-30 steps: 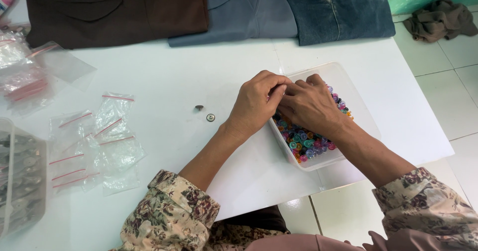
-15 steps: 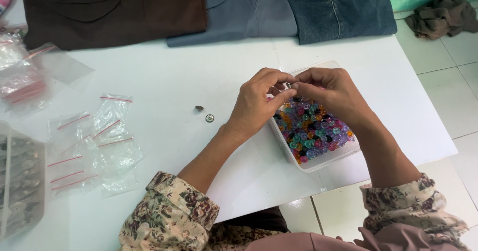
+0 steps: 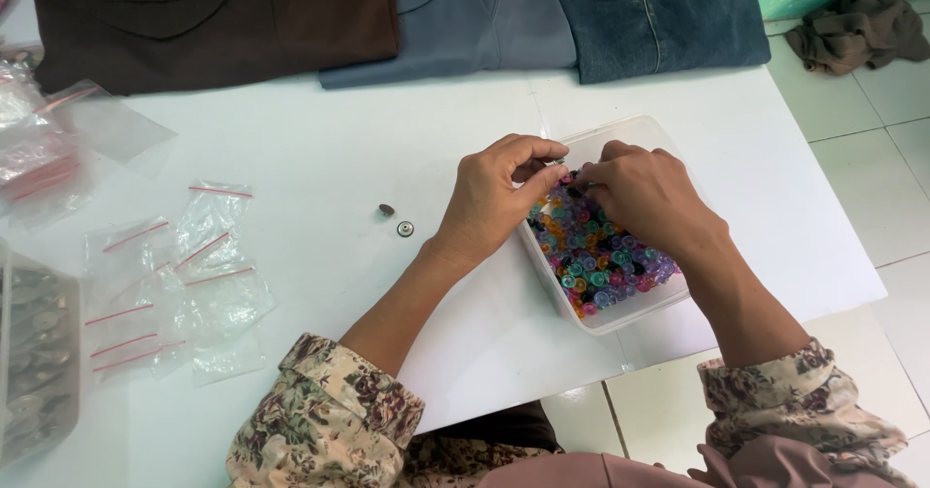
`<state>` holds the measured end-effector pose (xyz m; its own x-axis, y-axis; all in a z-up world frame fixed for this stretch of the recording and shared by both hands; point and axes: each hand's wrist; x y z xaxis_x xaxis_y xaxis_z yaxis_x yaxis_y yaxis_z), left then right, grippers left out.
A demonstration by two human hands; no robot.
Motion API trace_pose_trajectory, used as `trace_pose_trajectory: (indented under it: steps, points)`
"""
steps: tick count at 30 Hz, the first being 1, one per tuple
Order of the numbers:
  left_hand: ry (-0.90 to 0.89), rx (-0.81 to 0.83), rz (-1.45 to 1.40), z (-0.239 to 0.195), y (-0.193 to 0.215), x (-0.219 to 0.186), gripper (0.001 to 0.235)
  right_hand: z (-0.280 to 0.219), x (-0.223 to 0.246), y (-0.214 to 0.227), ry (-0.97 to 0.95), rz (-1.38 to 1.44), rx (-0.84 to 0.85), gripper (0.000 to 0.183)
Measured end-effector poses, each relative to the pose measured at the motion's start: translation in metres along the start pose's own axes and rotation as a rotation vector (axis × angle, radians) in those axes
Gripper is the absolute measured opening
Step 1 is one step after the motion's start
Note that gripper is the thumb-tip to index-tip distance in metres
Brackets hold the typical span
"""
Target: Sorting small metal buttons and colorful plastic beads into small plastic zip-lock bags on a work surface.
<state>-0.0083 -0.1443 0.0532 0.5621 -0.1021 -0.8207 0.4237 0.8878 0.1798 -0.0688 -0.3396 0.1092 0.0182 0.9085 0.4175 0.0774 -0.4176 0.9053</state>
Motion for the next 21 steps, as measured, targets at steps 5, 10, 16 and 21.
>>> trace_pose_trajectory:
  steps: [5, 10, 16, 21]
  points:
    - [0.017, 0.000, -0.035, -0.001, 0.001, -0.003, 0.014, -0.001, 0.001, 0.001, -0.003, -0.112, 0.006, 0.018]
    - [0.031, 0.003, -0.071, -0.004, 0.003, -0.007, 0.014, -0.003, 0.004, 0.001, -0.007, -0.223, 0.008, 0.018]
    - [0.046, -0.001, -0.112, -0.006, 0.018, -0.018, 0.015, -0.007, 0.016, 0.004, -0.001, -0.372, 0.007, 0.018]
    - [0.117, 0.029, -0.085, -0.020, 0.067, -0.040, 0.014, -0.031, 0.044, 0.002, 0.119, -0.021, -0.186, 0.018]
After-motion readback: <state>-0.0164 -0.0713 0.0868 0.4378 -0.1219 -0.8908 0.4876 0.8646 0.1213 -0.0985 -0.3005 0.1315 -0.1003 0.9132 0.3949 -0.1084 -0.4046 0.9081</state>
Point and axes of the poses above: each hand's wrist, its own z-axis towards the middle knuckle, its own y-axis out of the back of the hand, x = y × z
